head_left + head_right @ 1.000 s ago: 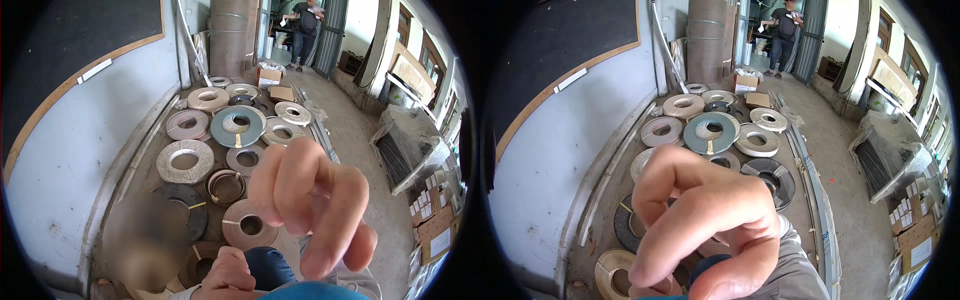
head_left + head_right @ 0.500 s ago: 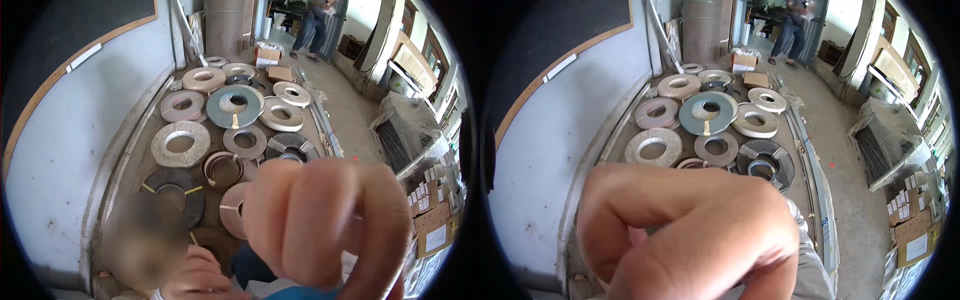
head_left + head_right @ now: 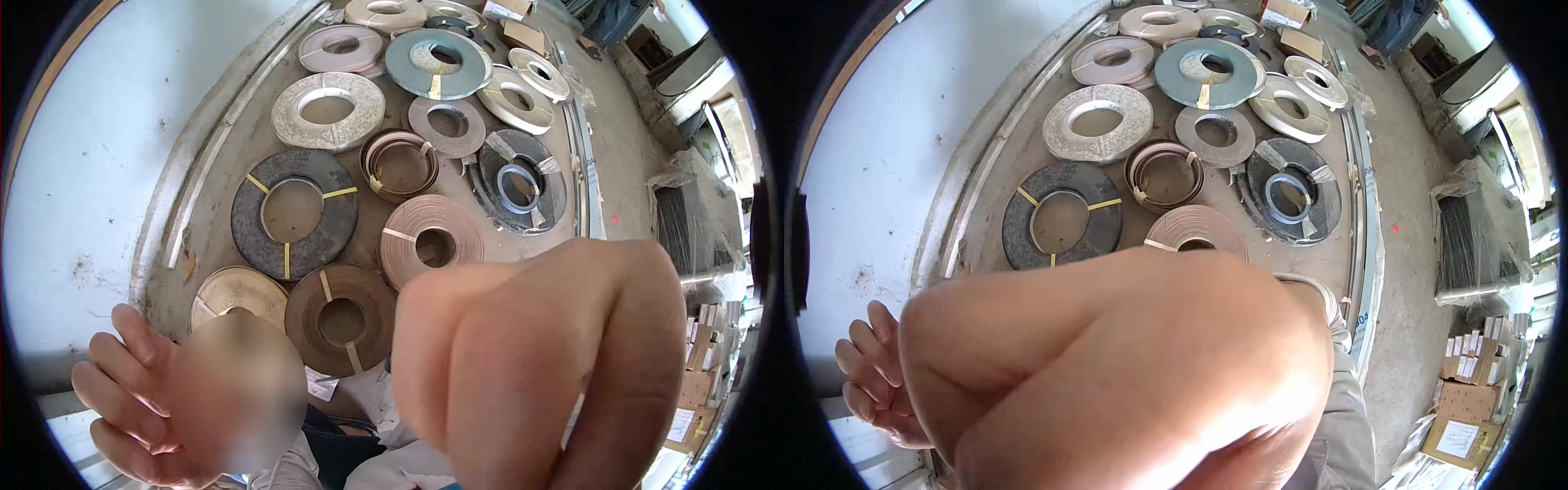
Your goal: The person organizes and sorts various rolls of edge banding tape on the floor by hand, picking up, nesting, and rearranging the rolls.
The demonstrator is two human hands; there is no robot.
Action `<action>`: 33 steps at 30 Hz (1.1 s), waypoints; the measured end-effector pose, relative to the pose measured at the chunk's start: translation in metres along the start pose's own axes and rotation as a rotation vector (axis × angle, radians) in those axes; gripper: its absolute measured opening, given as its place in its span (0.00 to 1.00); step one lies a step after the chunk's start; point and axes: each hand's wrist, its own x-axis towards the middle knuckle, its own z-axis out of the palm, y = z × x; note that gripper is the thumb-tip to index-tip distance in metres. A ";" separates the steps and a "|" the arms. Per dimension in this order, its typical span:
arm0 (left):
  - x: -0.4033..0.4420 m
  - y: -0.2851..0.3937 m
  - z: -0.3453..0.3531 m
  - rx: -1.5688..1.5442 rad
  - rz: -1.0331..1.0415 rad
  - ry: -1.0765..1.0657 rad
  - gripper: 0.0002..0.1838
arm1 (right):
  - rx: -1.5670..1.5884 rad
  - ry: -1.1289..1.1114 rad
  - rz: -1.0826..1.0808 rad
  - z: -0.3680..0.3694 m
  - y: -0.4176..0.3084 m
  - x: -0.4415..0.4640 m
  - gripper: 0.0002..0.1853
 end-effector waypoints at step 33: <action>-0.036 -0.065 -0.014 0.257 -0.488 -0.153 0.12 | -0.601 -0.020 0.333 -0.030 0.047 -0.039 0.14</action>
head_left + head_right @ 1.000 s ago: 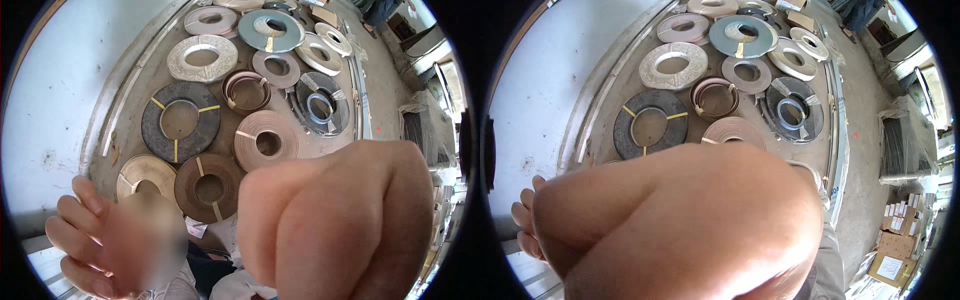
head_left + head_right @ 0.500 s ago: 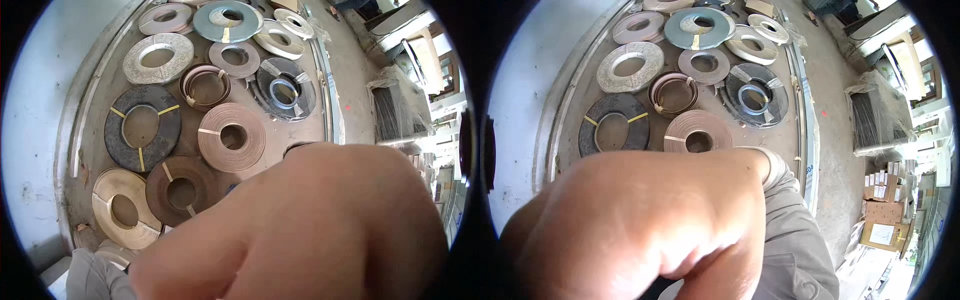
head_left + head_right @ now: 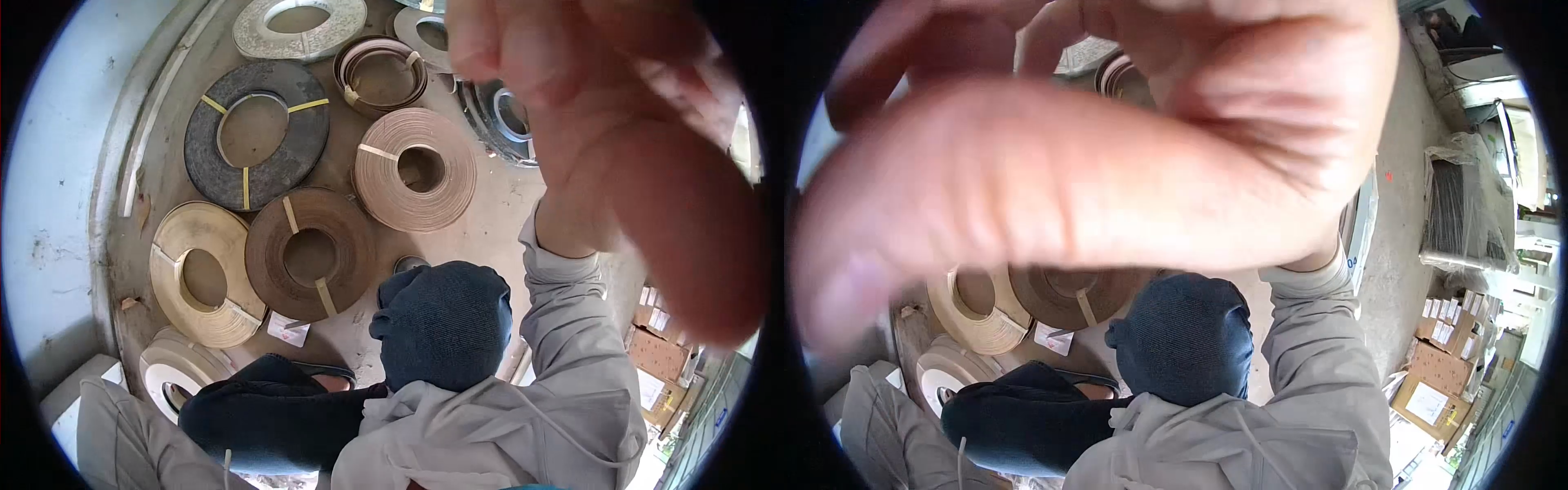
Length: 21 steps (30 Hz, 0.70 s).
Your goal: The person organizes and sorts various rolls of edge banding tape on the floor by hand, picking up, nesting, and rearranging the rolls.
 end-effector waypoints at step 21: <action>-0.175 -0.195 0.077 -0.109 -1.271 -0.103 0.27 | -0.287 -0.014 1.193 -0.029 0.276 -0.283 0.32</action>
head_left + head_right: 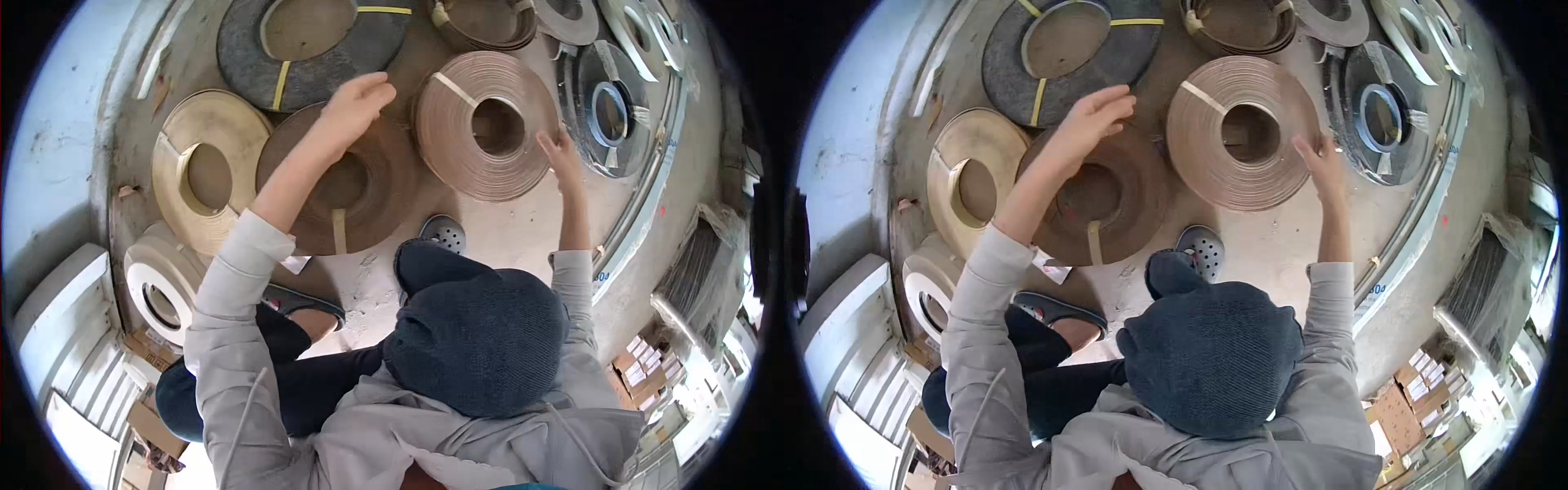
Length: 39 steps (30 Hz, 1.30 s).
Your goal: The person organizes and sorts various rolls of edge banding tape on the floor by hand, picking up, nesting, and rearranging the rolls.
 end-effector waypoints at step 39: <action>-0.052 -0.015 0.133 0.192 0.711 0.005 0.34 | 0.343 0.147 0.070 -0.031 0.020 -0.051 0.36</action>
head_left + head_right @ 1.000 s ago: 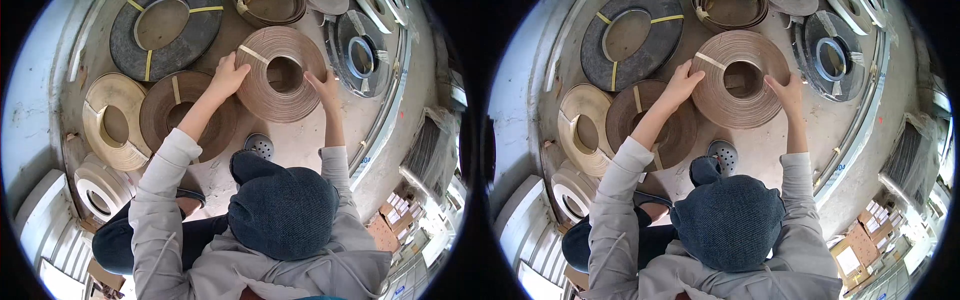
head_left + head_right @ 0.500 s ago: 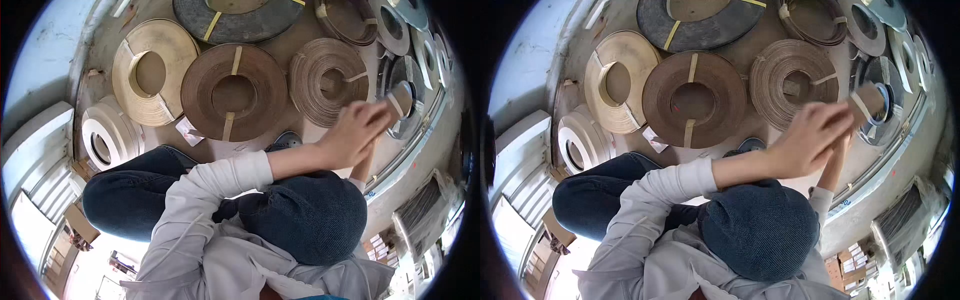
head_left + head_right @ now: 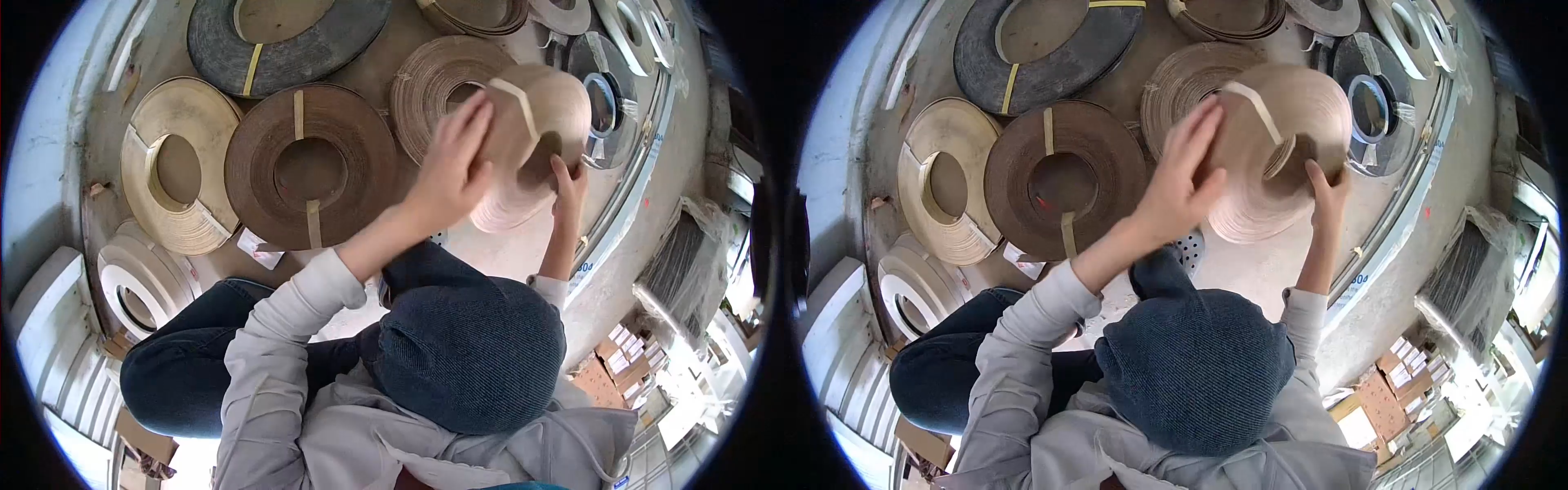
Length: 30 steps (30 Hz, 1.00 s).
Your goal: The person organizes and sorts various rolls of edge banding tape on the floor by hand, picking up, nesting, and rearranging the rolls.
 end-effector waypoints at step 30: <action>-0.054 -0.060 -0.209 1.088 -0.493 -0.234 0.50 | -0.580 -0.047 -0.207 0.065 0.001 0.082 0.53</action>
